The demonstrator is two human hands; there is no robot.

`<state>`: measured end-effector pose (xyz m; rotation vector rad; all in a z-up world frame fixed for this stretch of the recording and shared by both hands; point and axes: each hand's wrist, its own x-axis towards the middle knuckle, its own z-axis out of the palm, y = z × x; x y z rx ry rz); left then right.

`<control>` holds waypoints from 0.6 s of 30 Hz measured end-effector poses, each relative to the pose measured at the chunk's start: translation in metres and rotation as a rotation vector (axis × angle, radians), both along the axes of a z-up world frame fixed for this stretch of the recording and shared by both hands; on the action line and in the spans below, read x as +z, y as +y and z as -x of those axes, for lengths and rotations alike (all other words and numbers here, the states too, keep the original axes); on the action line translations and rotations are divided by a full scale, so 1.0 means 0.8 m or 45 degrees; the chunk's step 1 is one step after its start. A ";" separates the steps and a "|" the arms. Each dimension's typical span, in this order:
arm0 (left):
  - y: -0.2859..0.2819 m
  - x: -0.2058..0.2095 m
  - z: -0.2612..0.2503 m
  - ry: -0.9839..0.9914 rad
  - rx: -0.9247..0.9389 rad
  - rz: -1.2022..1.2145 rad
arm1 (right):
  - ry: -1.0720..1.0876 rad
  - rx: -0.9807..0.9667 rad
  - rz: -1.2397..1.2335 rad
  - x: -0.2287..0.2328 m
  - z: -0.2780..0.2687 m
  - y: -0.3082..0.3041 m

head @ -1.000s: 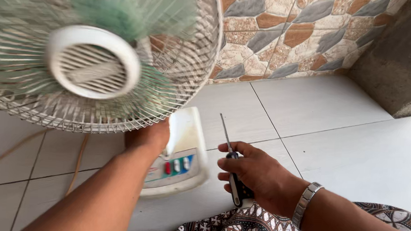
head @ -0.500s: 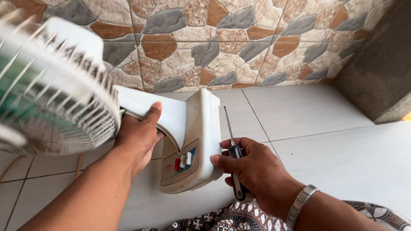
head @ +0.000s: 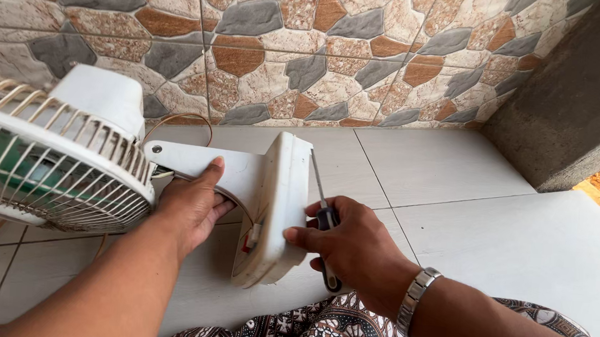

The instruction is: The person uses a screwdriver to remove screws from the base of a table fan, then detaches the front grille and fan blades. The person continues to unscrew the rear grille and motor housing, leaving the fan partially disassembled on the floor.

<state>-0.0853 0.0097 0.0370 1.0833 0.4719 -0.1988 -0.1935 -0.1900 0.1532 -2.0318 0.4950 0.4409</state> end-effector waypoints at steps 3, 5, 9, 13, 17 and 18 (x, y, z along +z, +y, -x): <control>0.007 -0.005 -0.001 0.020 0.019 0.088 | -0.035 0.044 0.000 0.001 -0.004 0.011; 0.015 -0.006 0.000 0.041 0.005 0.036 | 0.015 0.060 -0.013 0.000 -0.003 0.018; 0.028 -0.007 -0.005 0.081 0.039 -0.019 | -0.022 0.097 -0.056 -0.001 -0.004 0.029; 0.038 -0.004 -0.010 0.088 0.038 -0.021 | 0.053 0.124 -0.091 0.001 -0.001 0.034; 0.041 -0.006 -0.006 0.144 0.121 -0.110 | 0.068 0.139 -0.248 0.003 0.008 0.037; 0.043 -0.007 -0.003 0.161 0.143 -0.141 | 0.073 0.138 -0.289 0.003 0.011 0.037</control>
